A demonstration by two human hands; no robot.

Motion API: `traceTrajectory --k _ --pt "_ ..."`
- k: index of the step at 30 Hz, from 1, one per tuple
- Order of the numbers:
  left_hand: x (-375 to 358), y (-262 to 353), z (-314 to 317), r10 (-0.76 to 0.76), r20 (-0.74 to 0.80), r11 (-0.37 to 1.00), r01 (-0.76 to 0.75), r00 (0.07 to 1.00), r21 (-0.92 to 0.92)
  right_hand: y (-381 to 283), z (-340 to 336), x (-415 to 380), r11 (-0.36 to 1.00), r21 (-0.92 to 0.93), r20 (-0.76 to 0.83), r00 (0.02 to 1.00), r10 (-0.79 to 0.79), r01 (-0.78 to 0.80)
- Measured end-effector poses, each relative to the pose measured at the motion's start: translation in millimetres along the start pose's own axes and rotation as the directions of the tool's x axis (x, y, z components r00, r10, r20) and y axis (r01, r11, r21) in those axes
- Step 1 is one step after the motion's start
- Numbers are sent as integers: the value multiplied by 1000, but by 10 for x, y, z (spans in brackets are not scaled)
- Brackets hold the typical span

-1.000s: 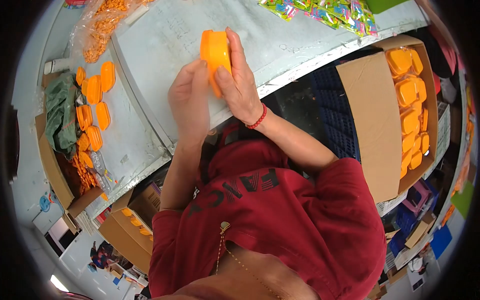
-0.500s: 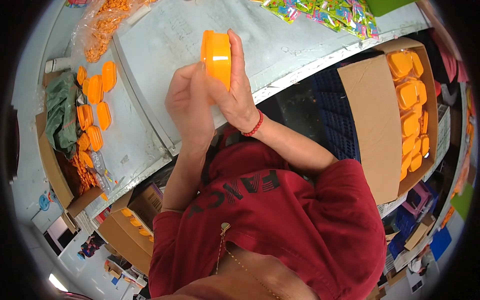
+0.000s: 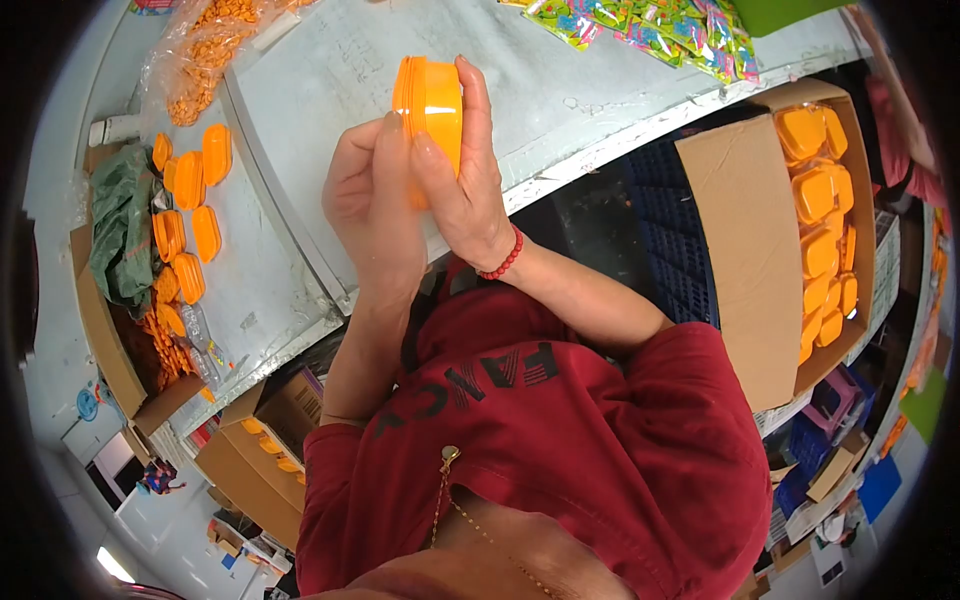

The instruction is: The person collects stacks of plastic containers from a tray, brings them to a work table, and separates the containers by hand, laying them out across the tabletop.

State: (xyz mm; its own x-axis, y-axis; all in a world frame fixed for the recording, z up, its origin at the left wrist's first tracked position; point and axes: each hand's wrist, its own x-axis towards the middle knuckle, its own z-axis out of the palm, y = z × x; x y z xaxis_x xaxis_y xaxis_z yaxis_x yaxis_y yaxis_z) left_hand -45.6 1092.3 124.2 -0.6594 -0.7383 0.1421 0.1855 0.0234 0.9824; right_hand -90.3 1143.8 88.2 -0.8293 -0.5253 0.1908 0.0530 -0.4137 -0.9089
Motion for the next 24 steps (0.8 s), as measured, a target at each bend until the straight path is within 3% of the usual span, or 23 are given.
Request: traceTrajectory --k 6,9,12,14,15,17,20,24 --pt "49 -32 -44 -64 -24 992 61 998 -114 80 -15 29 999 40 -23 999 38 -37" --pt "85 -28 -110 48 -98 999 -48 994 -2 137 -65 67 987 160 -110 994 23 -5" --pt "61 -19 -160 50 -10 997 -50 999 57 91 -111 54 996 80 49 998 40 -44" --pt "76 -4 -156 -119 42 987 123 992 -99 89 -97 41 1000 16 67 997 24 -25" --pt "76 23 -151 -120 44 987 124 992 -100 82 -96 27 999 -48 85 996 13 -9" --pt "65 81 -146 -45 91 999 42 995 33 59 -106 17 999 40 86 996 27 -30" --pt "68 66 -165 28 114 996 -38 993 79 58 -111 4 999 35 101 994 31 -34" --pt "51 51 -180 24 111 997 -31 994 70 34 -89 -4 996 84 89 995 35 -42"
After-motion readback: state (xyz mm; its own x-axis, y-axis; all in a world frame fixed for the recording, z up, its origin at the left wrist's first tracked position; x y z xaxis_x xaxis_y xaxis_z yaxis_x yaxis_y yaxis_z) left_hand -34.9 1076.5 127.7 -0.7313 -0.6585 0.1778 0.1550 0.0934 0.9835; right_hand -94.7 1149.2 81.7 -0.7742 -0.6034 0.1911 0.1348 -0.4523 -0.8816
